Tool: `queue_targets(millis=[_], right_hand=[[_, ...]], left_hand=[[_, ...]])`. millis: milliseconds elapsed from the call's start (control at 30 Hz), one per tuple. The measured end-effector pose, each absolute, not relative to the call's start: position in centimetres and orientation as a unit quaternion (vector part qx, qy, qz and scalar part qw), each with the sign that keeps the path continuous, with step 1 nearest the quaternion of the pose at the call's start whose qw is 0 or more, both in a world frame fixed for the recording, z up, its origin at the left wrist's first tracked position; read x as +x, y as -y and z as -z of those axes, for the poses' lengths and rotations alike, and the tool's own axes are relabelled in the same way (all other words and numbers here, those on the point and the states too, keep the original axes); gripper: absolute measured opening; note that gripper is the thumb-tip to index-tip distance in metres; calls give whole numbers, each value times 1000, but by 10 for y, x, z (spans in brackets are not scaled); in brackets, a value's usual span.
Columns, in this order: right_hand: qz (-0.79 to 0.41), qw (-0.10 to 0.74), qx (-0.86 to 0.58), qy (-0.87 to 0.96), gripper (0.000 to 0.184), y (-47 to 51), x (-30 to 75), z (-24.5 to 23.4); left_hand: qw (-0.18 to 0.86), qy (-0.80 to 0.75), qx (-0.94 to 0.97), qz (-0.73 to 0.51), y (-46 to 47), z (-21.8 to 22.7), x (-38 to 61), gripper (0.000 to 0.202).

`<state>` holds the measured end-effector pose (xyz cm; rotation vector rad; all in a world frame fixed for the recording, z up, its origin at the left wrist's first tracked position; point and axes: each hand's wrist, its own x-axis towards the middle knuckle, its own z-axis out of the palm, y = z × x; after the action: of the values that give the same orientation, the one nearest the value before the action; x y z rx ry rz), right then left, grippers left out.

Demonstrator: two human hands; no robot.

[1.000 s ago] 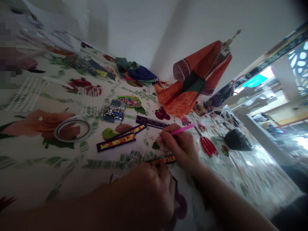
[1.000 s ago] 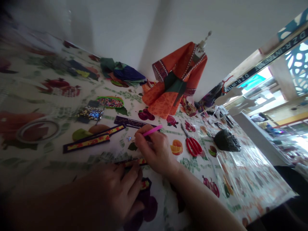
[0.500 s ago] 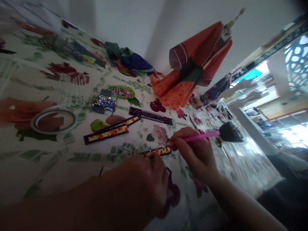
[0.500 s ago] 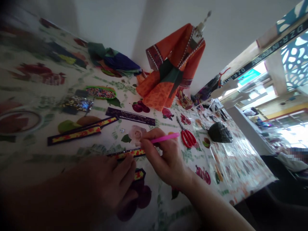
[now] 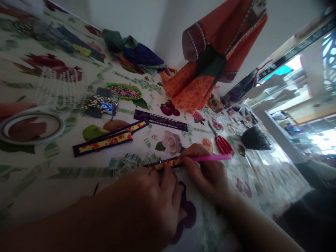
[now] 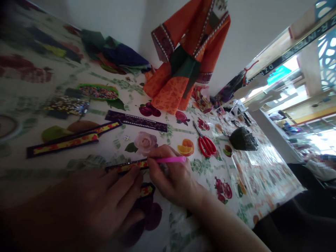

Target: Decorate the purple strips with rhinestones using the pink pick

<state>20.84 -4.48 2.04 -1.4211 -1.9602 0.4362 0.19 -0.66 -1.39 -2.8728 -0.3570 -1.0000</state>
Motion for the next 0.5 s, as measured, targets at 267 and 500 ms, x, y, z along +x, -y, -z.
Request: queue_targets(millis=[267, 500], right_hand=[[-150, 334, -557, 745, 9, 43, 207, -21], [-149, 337, -553, 747, 8, 45, 206, -21]], left_hand=[[61, 102, -937, 328, 6, 1, 1, 44], [79, 127, -934, 324, 2, -7, 0, 48]])
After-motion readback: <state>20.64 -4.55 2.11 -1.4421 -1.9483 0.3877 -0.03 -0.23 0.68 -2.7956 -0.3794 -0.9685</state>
